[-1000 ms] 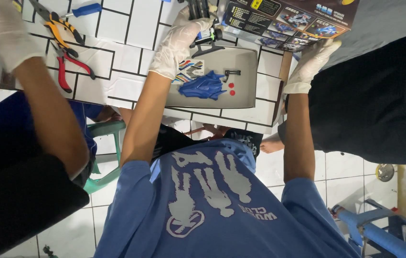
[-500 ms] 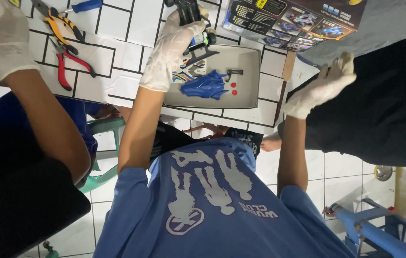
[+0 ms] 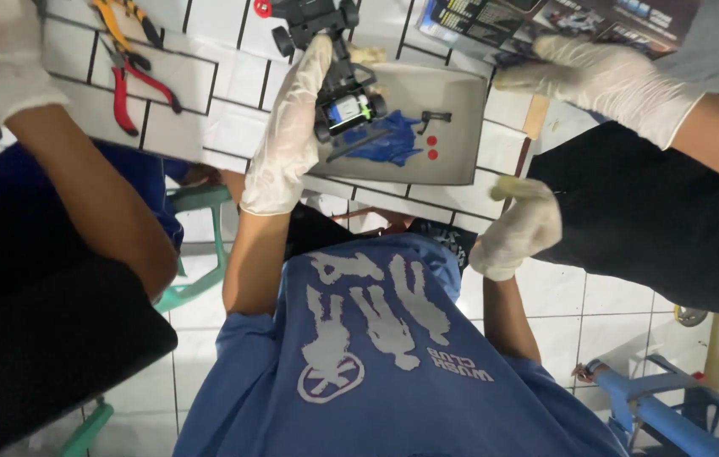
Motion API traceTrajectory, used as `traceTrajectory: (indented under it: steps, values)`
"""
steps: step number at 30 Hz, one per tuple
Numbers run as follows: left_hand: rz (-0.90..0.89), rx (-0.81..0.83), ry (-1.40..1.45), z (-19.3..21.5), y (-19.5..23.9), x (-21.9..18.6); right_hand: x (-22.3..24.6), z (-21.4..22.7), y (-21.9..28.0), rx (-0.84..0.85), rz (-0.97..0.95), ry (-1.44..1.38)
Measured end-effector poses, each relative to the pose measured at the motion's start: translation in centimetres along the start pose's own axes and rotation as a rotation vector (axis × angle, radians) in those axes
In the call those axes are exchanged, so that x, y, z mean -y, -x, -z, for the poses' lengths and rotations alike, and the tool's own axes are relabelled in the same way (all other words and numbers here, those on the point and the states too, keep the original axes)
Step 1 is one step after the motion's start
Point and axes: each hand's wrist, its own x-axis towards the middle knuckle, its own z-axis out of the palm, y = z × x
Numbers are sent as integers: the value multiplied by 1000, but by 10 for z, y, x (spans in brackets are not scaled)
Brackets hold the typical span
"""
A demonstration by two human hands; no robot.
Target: Assembling a miniature toy car by installing internal components and body parts using hands and tools.
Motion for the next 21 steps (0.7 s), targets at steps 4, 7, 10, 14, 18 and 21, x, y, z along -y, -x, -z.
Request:
traceTrajectory:
  steps: [4, 7, 10, 14, 18, 21]
  values:
    - [-30, 294, 104, 9, 4, 24, 56, -29, -20, 510, -194, -34]
    - [2, 161, 46, 8, 0, 29, 49, -62, -30, 763, -208, 138]
    - [-13, 193, 27, 9, -15, 24, 25, -90, -40, 911, -219, 57]
    - [-149, 175, -249, 9, -33, 21, -1, -116, -47, 966, -609, -2]
    - [-44, 82, -360, 20, -56, 24, -16, -118, -55, 1056, -611, -68]
    - [-347, 323, -312, 37, -80, 41, -21, -117, -56, 1034, -428, -110]
